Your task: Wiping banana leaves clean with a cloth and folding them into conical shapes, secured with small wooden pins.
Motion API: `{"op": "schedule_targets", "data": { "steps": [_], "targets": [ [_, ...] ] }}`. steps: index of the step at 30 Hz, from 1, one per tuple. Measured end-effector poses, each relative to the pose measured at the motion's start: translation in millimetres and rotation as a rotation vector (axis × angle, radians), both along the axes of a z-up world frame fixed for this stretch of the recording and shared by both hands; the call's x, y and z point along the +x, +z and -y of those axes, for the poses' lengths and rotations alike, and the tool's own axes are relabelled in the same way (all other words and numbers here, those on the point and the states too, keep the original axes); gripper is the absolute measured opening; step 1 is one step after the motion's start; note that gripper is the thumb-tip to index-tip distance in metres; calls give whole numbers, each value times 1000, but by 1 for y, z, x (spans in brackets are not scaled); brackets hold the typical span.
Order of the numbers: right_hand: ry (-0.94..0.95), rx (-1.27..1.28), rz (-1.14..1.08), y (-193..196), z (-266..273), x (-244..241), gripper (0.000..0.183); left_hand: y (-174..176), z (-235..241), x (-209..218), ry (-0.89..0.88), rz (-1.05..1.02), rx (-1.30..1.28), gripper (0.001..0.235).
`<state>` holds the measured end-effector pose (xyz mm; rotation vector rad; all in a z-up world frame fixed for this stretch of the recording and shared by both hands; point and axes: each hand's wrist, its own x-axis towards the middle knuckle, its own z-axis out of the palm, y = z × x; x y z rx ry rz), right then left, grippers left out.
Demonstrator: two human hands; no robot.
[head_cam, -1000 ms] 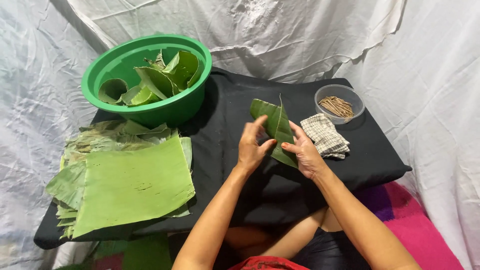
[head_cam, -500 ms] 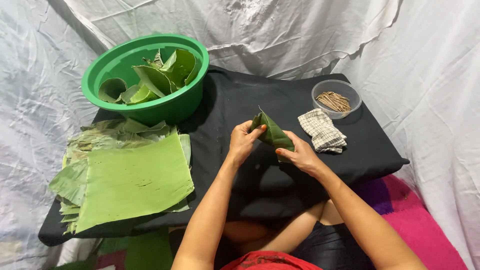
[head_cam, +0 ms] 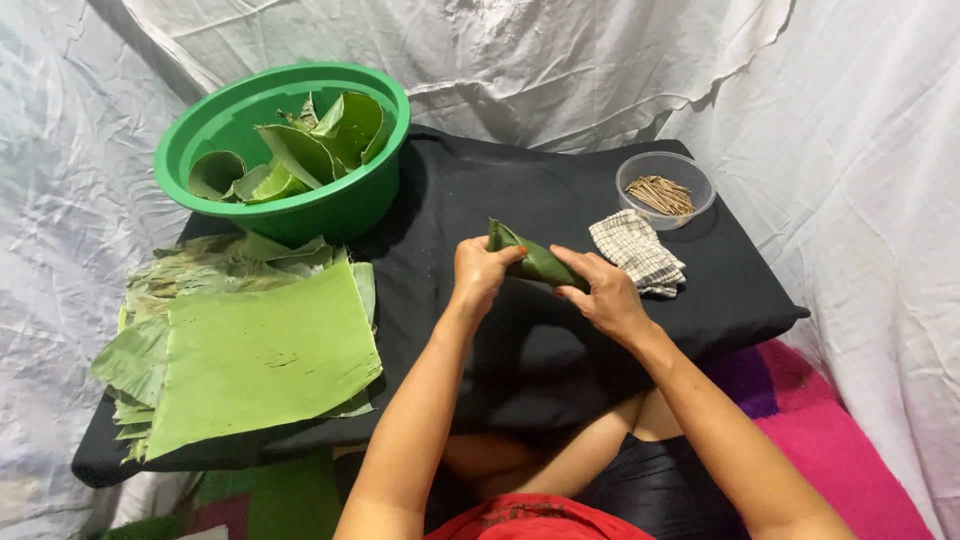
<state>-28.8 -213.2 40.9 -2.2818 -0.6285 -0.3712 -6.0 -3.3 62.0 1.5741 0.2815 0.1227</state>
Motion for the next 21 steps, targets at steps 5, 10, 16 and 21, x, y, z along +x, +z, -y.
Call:
{"op": "schedule_targets", "data": {
  "steps": [5,10,16,21],
  "targets": [
    [27,74,107,-3,6,6,52,15,-1,-6,-92,33,-82,24],
    [-24,312,-136,-12,15,18,49,-8,-22,8,-337,148,-220,57],
    [-33,594,-374,-19,16,25,47,5,-9,3,-211,156,-204,92],
    [-47,822,-388,-9,14,21,40,5,4,10,-48,190,-38,98]
  ]
}}
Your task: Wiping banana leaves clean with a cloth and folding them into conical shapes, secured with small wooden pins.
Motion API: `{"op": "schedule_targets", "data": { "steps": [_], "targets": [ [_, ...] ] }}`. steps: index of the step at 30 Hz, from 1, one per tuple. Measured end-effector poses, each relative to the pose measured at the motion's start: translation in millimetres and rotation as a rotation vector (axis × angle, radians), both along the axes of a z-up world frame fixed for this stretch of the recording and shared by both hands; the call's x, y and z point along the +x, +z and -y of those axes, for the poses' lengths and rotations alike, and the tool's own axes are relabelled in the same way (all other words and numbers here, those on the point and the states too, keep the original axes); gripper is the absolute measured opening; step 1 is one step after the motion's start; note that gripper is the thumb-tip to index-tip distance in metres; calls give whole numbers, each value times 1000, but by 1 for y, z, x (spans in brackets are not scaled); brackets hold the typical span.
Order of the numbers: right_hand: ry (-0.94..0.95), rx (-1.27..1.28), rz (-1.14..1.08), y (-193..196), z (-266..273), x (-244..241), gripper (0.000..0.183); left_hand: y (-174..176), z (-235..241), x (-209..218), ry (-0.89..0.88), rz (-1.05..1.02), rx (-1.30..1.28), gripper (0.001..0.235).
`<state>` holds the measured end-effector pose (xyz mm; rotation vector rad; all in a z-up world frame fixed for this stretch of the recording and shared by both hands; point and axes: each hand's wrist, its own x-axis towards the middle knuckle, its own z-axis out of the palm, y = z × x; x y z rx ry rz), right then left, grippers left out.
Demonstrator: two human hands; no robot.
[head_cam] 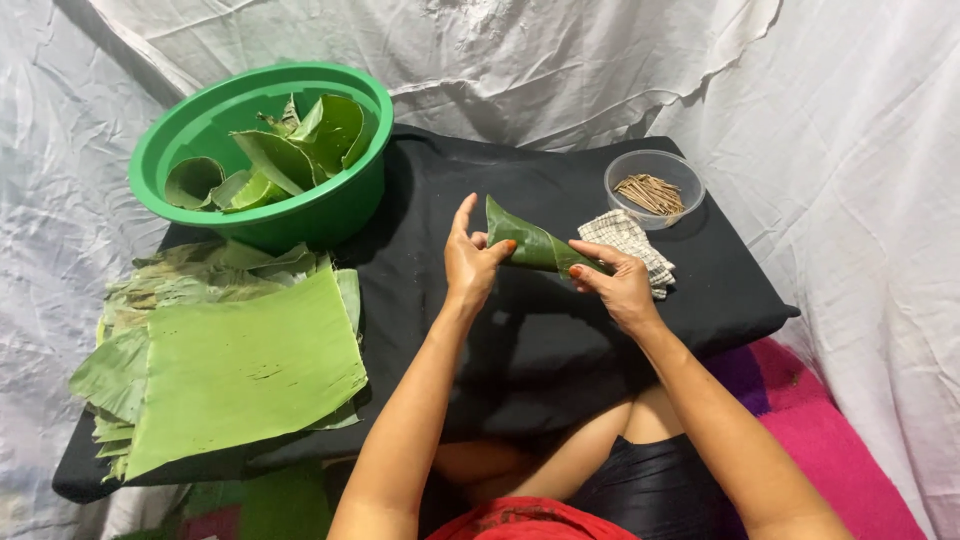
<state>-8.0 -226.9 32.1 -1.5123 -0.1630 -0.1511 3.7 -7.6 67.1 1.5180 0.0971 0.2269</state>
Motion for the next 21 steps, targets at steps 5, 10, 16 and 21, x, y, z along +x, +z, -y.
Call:
{"op": "schedule_targets", "data": {
  "steps": [5,10,16,21],
  "targets": [
    [-52,60,7,1,8,2,35,-11,9,15,41,15,-42,84],
    [-117,183,-56,-7,14,12,35,-20,29,15,244,208,166,102],
    [-153,447,-146,-9,5,19,37,-16,82,-15,358,225,548,123],
    [-122,545,-233,-11,-1,14,40,-29,93,0,219,133,158,127]
  ]
}}
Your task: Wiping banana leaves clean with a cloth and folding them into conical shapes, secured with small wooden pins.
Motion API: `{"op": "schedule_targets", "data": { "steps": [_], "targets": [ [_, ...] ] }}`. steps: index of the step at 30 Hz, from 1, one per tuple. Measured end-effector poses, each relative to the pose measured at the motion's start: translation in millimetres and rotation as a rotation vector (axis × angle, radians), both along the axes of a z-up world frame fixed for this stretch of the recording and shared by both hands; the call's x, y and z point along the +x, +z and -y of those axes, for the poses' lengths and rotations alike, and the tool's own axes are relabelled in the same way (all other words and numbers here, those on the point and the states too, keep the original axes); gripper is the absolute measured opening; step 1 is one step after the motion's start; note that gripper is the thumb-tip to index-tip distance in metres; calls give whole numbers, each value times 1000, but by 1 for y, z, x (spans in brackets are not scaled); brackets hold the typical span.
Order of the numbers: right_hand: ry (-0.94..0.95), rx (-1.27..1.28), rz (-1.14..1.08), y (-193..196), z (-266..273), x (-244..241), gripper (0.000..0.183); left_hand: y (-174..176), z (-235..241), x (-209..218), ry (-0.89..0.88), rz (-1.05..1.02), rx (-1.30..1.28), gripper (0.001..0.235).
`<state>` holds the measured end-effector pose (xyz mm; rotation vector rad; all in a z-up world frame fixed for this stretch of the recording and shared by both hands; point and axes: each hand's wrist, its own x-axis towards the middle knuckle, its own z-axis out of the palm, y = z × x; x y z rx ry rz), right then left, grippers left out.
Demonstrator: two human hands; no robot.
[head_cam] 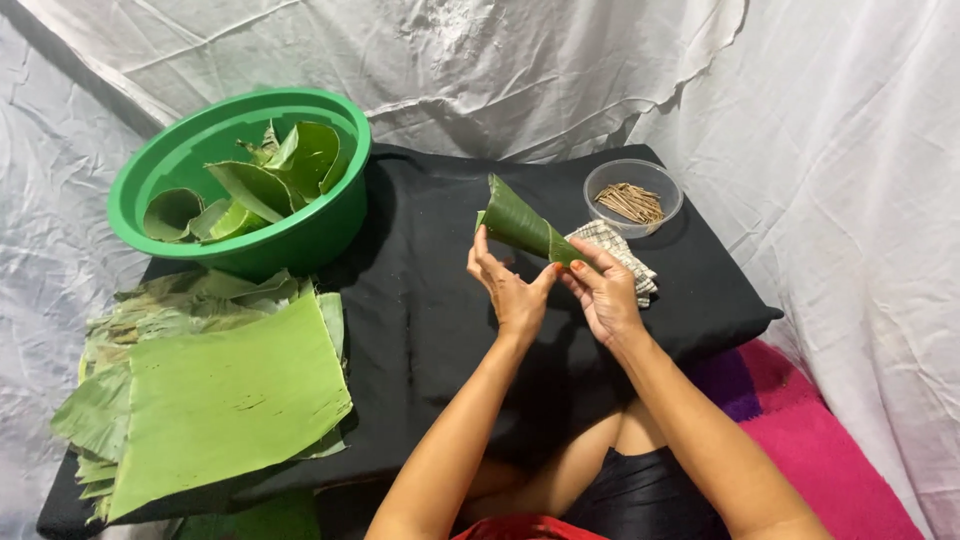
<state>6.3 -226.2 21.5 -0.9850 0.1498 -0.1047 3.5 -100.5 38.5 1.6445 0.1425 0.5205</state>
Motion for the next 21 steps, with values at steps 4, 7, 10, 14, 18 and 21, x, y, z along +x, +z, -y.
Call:
{"op": "schedule_targets", "data": {
  "steps": [4,7,10,14,18,21],
  "targets": [
    [30,-7,21,-15,4,3,41,1,3,3,-91,-9,-250,132],
    [25,-40,19,-21,9,6,42,1,2,9,-123,8,-320,134],
    [20,-85,31,-26,14,6,43,-3,3,18,-137,2,-316,132],
    [37,-85,18,-28,23,10,42,-26,7,43,-227,-56,-413,112],
    [90,-41,-26,-24,31,12,44,-33,10,57,-414,-172,-441,64],
    [125,-50,-30,-20,38,14,47,-36,12,63,-470,-191,-518,65]
  ]
}}
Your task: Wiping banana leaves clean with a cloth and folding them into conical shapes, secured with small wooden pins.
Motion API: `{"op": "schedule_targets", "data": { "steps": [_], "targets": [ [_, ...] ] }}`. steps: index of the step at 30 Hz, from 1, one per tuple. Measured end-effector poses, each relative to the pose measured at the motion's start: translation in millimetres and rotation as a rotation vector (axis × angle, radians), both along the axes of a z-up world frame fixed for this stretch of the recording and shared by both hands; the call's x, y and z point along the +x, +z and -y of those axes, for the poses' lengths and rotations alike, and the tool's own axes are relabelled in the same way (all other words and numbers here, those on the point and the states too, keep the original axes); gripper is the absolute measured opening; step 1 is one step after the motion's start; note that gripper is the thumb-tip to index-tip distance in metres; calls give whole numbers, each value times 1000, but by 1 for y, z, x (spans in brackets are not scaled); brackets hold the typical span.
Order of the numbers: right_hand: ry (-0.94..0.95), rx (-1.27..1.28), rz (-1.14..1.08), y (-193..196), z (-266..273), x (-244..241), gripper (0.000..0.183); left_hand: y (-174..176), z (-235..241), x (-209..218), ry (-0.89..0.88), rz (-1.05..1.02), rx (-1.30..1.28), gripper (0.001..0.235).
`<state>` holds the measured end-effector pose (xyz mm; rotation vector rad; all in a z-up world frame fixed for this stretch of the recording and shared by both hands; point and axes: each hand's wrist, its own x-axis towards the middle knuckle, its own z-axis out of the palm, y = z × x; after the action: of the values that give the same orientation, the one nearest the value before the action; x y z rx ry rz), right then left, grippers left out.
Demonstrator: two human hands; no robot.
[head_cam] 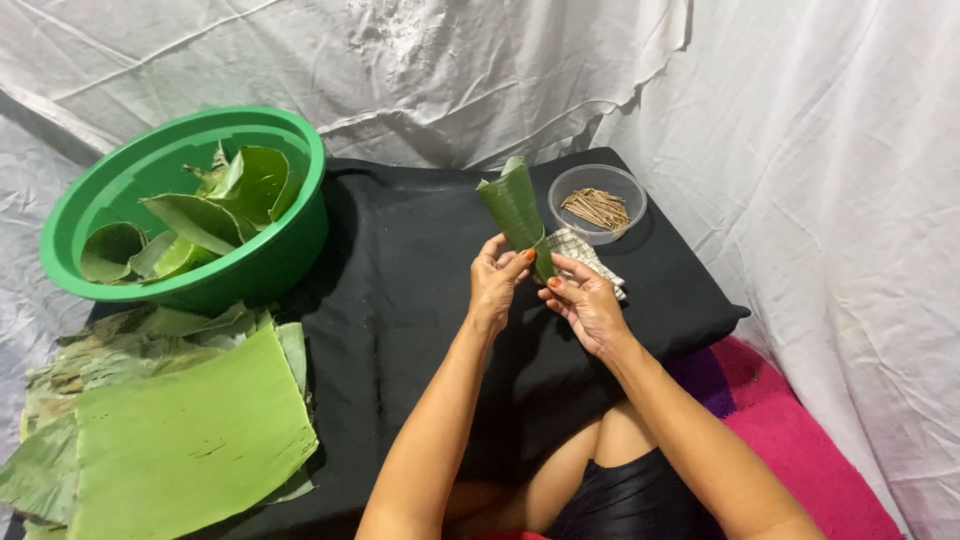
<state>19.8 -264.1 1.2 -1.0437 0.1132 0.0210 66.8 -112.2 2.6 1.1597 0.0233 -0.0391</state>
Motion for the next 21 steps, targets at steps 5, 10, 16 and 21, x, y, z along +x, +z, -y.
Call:
{"op": "schedule_targets", "data": {
  "steps": [5,10,16,21],
  "targets": [
    [44,-161,5,10,17,5,39,2,10,12,23,-33,-110,60],
    [47,-477,98,9,47,28,20,-1,15,31,24,-60,-117,55],
    [-194,-1173,219,6,93,94,21,-2,24,55,63,-88,-74,59],
    [-123,-1590,177,24,95,137,10,-6,38,73,79,-133,-24,56]
  ]
}}
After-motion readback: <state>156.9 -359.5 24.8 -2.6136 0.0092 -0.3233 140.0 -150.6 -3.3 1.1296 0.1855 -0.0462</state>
